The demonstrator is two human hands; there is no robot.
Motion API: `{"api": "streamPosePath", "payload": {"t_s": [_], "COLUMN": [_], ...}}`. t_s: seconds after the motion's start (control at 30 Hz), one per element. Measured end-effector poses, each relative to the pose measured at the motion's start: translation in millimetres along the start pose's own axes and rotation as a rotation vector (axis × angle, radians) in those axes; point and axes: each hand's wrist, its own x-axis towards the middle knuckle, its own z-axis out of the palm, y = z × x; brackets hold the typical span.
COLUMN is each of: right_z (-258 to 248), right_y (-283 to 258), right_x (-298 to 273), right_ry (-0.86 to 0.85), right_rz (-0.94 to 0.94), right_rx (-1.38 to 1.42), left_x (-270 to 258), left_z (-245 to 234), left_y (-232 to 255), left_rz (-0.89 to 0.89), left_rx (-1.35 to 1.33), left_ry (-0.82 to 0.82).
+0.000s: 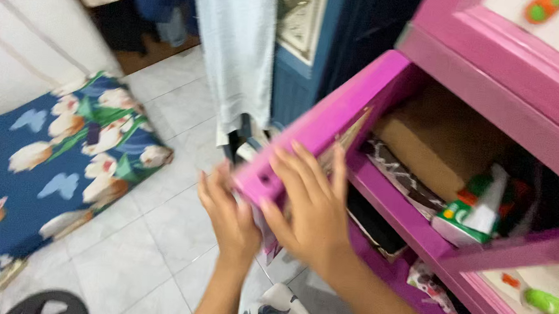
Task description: The person repeatedly opens and closes the doors of a pink plastic cabinet and a blue metal cabinet. They use both hands to pull the doors open and push them shut, moving between the two storage units multiple times.
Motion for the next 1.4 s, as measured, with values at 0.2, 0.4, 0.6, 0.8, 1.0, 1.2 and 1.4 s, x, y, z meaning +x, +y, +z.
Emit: {"api": "streamPosePath", "payload": {"t_s": [0.2,0.4,0.6,0.8,1.0,1.2,1.4], "right_z": [-108.8,-155.7,-158.3,-167.7,-164.5,-161.8,-161.4], "right_y": [26.0,91.5,129.7,151.8,160.4,165.4,169.0], "right_x": [-96.7,-142.7,-162.6,-176.0,-179.0,-179.3,-177.8], "right_ry": [0.165,0.399,0.548,0.535,0.536,0.543,0.537], "right_rz": [0.312,0.439,0.500,0.576,0.575,0.591,0.580], "right_rx": [-0.233,-0.547,-0.765,-0.810,-0.856,-0.900,-0.987], "left_x": [-69.6,-105.4,-115.6,-116.0,-121.9,-123.8,-122.7], "left_z": [83.5,162.9,221.5,249.5,254.4,263.2,274.2], "left_y": [65.6,134.7,177.2,186.9,189.2,191.3,189.7], "left_rz": [0.298,0.316,0.453,0.409,0.451,0.456,0.470], "left_rx": [-0.470,-0.651,-0.428,-0.439,-0.317,-0.309,-0.238], "left_ry": [-0.425,-0.766,-0.923,-0.925,-0.912,-0.868,-0.835]}}
